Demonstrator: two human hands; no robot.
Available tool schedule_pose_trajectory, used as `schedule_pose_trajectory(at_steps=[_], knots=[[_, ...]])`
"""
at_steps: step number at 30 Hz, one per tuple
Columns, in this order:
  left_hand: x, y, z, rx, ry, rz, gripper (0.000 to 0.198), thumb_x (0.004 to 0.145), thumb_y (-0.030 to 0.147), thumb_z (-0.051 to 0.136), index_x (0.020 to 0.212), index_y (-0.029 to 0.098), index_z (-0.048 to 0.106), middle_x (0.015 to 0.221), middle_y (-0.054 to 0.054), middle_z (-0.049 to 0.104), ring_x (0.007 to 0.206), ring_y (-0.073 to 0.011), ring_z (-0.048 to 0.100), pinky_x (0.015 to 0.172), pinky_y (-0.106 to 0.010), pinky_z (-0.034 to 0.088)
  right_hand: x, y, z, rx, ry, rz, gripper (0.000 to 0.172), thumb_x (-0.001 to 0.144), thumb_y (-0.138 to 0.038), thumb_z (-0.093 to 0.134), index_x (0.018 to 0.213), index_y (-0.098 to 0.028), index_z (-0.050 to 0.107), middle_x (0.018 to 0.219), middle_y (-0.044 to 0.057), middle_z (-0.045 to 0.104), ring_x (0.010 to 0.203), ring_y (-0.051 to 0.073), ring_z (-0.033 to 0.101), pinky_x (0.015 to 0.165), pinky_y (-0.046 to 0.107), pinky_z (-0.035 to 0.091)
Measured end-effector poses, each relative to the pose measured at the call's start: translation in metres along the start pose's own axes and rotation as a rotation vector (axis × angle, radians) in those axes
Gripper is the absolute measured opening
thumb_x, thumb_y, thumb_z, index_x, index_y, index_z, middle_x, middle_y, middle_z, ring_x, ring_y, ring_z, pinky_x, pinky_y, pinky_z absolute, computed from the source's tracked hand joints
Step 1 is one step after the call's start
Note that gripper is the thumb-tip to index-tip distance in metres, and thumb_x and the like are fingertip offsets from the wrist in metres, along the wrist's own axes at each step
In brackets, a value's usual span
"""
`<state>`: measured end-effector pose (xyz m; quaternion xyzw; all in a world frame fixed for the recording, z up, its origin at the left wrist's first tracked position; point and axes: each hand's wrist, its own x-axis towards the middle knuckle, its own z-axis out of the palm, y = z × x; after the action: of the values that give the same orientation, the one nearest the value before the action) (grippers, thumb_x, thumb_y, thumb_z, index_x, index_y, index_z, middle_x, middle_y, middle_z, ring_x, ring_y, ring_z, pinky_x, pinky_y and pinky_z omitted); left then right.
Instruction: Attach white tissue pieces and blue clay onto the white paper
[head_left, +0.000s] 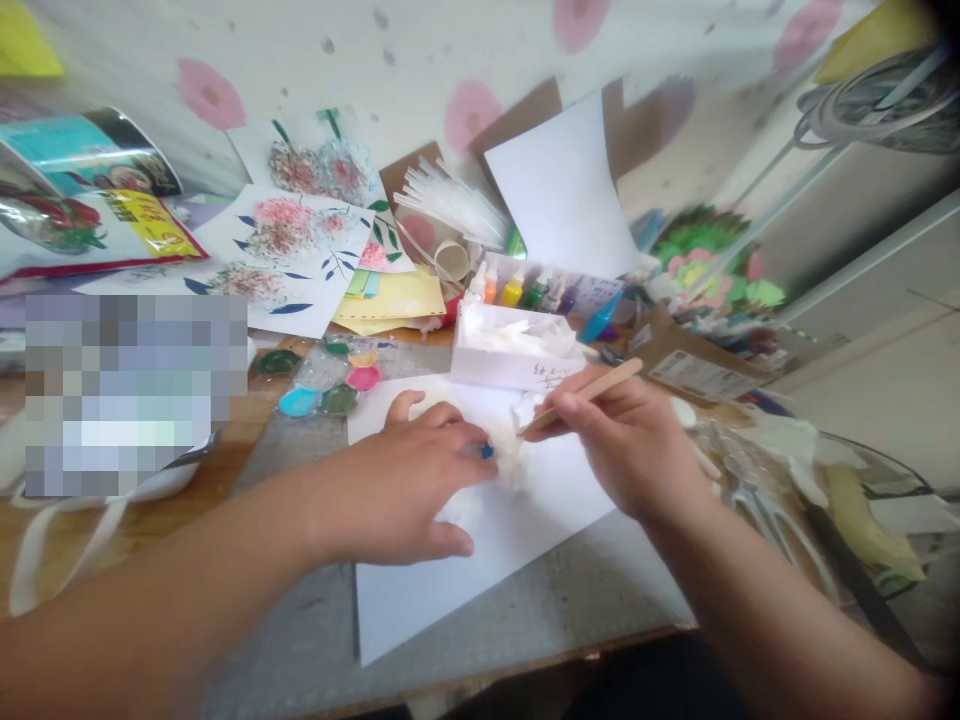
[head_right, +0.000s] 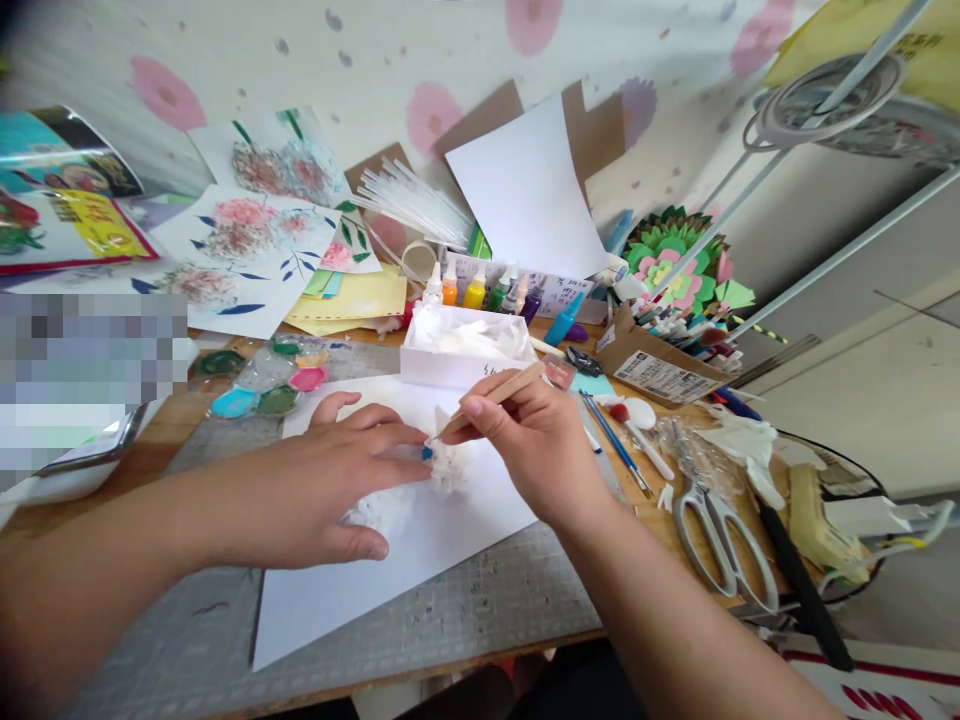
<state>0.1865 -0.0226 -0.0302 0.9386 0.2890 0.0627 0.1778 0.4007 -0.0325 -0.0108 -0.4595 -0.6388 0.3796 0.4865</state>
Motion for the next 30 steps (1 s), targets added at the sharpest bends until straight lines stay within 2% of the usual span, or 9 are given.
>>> schedule_pose_trajectory(at_steps=[3, 7, 10, 15, 21, 30], knots=[[0.0, 0.0, -0.001, -0.011, -0.016, -0.008, 0.042, 0.071, 0.046, 0.07, 0.11, 0.034, 0.062, 0.109, -0.004, 0.059, 0.112, -0.0303, 0.043, 0.1, -0.057, 0.016, -0.002, 0.004, 0.01, 0.061, -0.054, 0.058, 0.017, 0.082, -0.034, 0.064, 0.074, -0.019, 0.064, 0.068, 0.0, 0.067, 0.064, 0.016, 0.069, 0.065, 0.034, 0.06], [-0.002, -0.001, 0.0, -0.022, -0.017, -0.019, 0.038, 0.068, 0.045, 0.072, 0.103, 0.032, 0.065, 0.097, -0.003, 0.059, 0.107, -0.0288, 0.044, 0.101, -0.057, 0.016, 0.001, 0.01, 0.014, -0.211, -0.086, 0.1, 0.017, 0.08, -0.029, 0.064, 0.067, -0.019, 0.063, 0.068, 0.001, 0.068, 0.063, 0.015, 0.068, 0.061, 0.029, 0.057], [-0.002, -0.001, 0.0, -0.027, -0.011, -0.024, 0.036, 0.068, 0.045, 0.072, 0.1, 0.031, 0.066, 0.099, -0.003, 0.058, 0.108, -0.0304, 0.044, 0.101, -0.059, 0.015, 0.002, 0.015, 0.013, -0.384, -0.113, 0.066, 0.016, 0.081, -0.025, 0.061, 0.066, -0.02, 0.065, 0.069, 0.001, 0.069, 0.066, 0.016, 0.068, 0.063, 0.028, 0.054], [-0.002, 0.0, -0.001, -0.013, -0.027, -0.022, 0.037, 0.069, 0.045, 0.072, 0.104, 0.033, 0.065, 0.1, -0.004, 0.058, 0.109, -0.0312, 0.043, 0.101, -0.06, 0.016, 0.0, 0.013, 0.01, -0.525, -0.12, -0.011, 0.015, 0.082, -0.024, 0.061, 0.068, -0.021, 0.066, 0.076, 0.0, 0.07, 0.068, 0.016, 0.066, 0.062, 0.028, 0.05], [-0.002, 0.001, -0.001, -0.011, -0.031, -0.022, 0.037, 0.07, 0.046, 0.071, 0.105, 0.032, 0.065, 0.1, -0.004, 0.057, 0.109, -0.0307, 0.044, 0.1, -0.06, 0.016, -0.004, 0.007, 0.01, -0.495, -0.06, -0.16, 0.011, 0.081, -0.024, 0.064, 0.071, -0.023, 0.067, 0.078, 0.0, 0.071, 0.074, 0.016, 0.066, 0.069, 0.028, 0.051], [0.0, 0.001, -0.002, 0.006, -0.058, -0.014, 0.047, 0.072, 0.045, 0.07, 0.115, 0.032, 0.059, 0.114, -0.006, 0.056, 0.115, -0.0323, 0.04, 0.101, -0.059, 0.017, -0.005, 0.03, 0.017, -0.551, -0.198, -0.269, 0.014, 0.083, -0.019, 0.062, 0.069, -0.022, 0.062, 0.08, 0.001, 0.071, 0.074, 0.017, 0.065, 0.069, 0.031, 0.048]])
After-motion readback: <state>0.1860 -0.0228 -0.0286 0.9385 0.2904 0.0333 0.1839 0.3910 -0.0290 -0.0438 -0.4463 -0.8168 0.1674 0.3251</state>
